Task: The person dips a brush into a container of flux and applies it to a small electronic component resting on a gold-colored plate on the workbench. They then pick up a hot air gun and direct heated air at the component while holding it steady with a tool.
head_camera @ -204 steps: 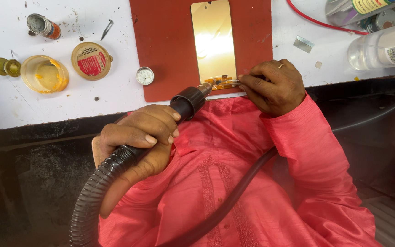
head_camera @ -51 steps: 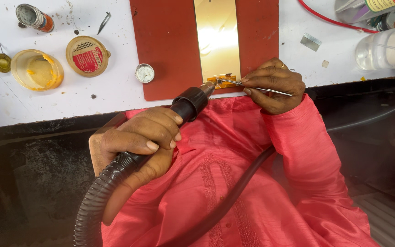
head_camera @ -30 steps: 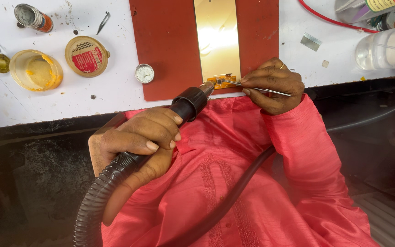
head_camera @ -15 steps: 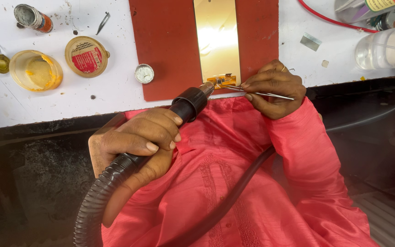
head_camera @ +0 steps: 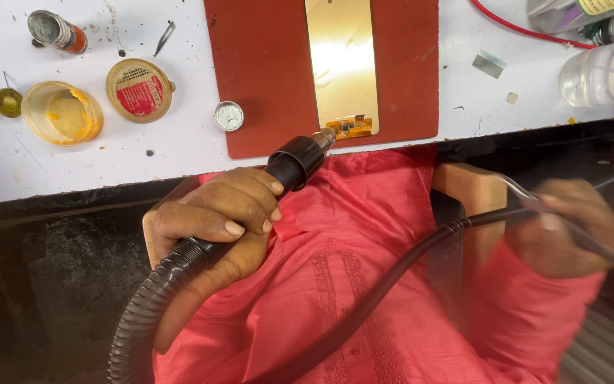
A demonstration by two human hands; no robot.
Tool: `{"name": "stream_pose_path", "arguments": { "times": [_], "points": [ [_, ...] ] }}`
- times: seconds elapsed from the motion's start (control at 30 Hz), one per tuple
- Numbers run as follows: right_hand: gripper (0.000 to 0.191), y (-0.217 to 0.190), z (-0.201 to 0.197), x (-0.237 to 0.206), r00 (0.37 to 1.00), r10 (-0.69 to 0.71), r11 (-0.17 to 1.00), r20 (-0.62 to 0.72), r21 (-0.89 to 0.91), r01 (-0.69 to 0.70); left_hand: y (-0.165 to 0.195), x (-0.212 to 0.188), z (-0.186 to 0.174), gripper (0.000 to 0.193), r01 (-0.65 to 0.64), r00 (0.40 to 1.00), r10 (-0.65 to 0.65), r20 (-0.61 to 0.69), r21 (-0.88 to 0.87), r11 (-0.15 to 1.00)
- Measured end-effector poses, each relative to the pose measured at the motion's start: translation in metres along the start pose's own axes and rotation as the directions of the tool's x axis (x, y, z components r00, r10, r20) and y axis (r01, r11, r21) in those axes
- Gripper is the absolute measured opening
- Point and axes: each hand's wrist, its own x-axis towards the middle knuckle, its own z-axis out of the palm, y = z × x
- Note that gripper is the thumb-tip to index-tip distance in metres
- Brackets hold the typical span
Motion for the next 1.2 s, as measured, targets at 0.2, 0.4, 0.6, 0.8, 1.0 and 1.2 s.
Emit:
{"name": "stream_pose_path", "arguments": {
  "times": [0.2,0.4,0.6,0.8,1.0,1.2],
  "points": [
    [0.006,0.048,-0.113,-0.087,0.927,0.351,0.885,0.130,0.278,-0.374,0.006,0.013,0.010,0.087,0.031,0.999,-0.031,0.033,-0.019,0.999],
    [0.020,0.031,-0.069,-0.046,0.895,0.445,0.707,0.030,0.601,-0.372,0.078,0.009,-0.015,0.040,0.051,0.951,-0.173,0.257,0.421,0.905],
    [0.021,-0.056,0.065,0.124,0.904,0.113,0.861,0.413,0.414,-0.297,0.171,0.022,0.033,0.049,0.059,0.982,-0.177,0.064,0.786,0.615],
    [0.018,-0.148,0.242,0.196,0.769,-0.398,0.818,0.501,0.572,0.051,0.168,0.004,0.003,0.027,-0.393,0.879,0.456,0.138,0.752,0.529],
    [0.020,-0.182,0.384,0.190,0.561,-0.684,0.717,0.466,0.568,0.404,0.220,-0.082,-0.056,0.025,-0.337,0.899,0.376,0.226,0.905,0.260],
    [0.016,-0.172,0.440,0.189,0.524,-0.587,0.808,0.617,0.412,0.421,0.180,-0.081,-0.078,0.027,-0.597,0.666,0.731,0.151,0.695,0.401]
  ]
}}
